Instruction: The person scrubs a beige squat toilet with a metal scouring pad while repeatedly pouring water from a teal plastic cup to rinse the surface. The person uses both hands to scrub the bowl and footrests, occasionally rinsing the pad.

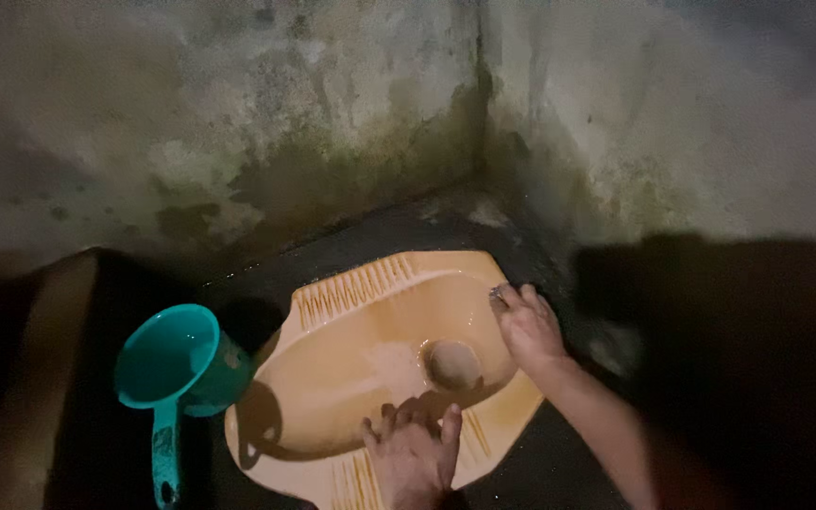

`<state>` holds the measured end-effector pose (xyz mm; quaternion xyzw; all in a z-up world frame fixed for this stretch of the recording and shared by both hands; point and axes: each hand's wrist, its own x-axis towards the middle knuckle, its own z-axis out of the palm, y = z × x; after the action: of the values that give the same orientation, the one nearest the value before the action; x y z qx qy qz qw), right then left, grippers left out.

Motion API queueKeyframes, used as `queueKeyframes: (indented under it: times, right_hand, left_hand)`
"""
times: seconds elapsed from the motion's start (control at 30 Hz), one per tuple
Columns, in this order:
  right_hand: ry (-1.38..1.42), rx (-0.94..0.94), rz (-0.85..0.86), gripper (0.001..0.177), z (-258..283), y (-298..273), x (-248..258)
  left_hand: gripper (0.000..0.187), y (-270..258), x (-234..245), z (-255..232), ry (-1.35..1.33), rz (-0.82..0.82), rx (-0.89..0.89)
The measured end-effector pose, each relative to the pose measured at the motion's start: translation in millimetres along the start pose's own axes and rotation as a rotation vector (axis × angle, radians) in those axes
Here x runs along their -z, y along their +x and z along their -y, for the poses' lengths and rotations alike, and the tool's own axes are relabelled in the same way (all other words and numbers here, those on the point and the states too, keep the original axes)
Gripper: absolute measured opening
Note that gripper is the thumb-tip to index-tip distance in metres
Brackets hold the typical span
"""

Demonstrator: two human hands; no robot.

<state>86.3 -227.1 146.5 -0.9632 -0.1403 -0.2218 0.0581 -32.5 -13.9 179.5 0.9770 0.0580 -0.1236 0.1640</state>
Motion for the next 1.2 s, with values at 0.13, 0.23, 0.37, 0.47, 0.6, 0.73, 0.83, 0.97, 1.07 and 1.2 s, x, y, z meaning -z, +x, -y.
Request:
queueKeyframes:
  times: [0.13,0.23,0.37,0.47,0.6,0.73,0.83,0.97,1.07,1.2]
  right_hand:
    - [-0.152,0.070,0.073,0.036,12,-13,21]
    - [-0.169,0.152,0.238,0.024,31,-40,43]
    - [0.028,0.041,0.472,0.027,65,-37,47]
    - [0.028,0.088,0.981,0.032,84,-13,42]
    - [-0.071,-0.066,1.148,0.023,55,26,34]
    - [-0.279,0.154,1.043,0.025,50,39,11]
    - [-0.062,0.094,1.144,0.029,63,29,-1]
    - [0.163,0.095,1.223,0.036,63,28,2]
    - [-0.148,0.241,1.063,0.046,58,35,5]
    - [-0.374,0.318,0.939,0.057,49,32,-11]
  left_hand:
    - [0.065,0,1,0,0.002,0.006,0.013]
    - [0.067,1,-5,2,-0.034,-0.091,-0.001]
    - [0.058,1,-6,3,-0.101,-0.097,0.010]
    - [0.054,2,-7,2,-0.126,-0.145,-0.015]
    - [0.047,1,-7,5,-0.016,-0.087,-0.005]
    - [0.048,1,-6,3,-0.053,-0.165,-0.027]
    - [0.047,2,-5,3,-0.046,-0.170,-0.029]
    - [0.045,0,-4,4,-0.045,-0.130,-0.012]
    - [0.047,3,-6,2,-0.036,-0.181,-0.038]
    - [0.046,3,-8,3,-0.041,-0.155,-0.020]
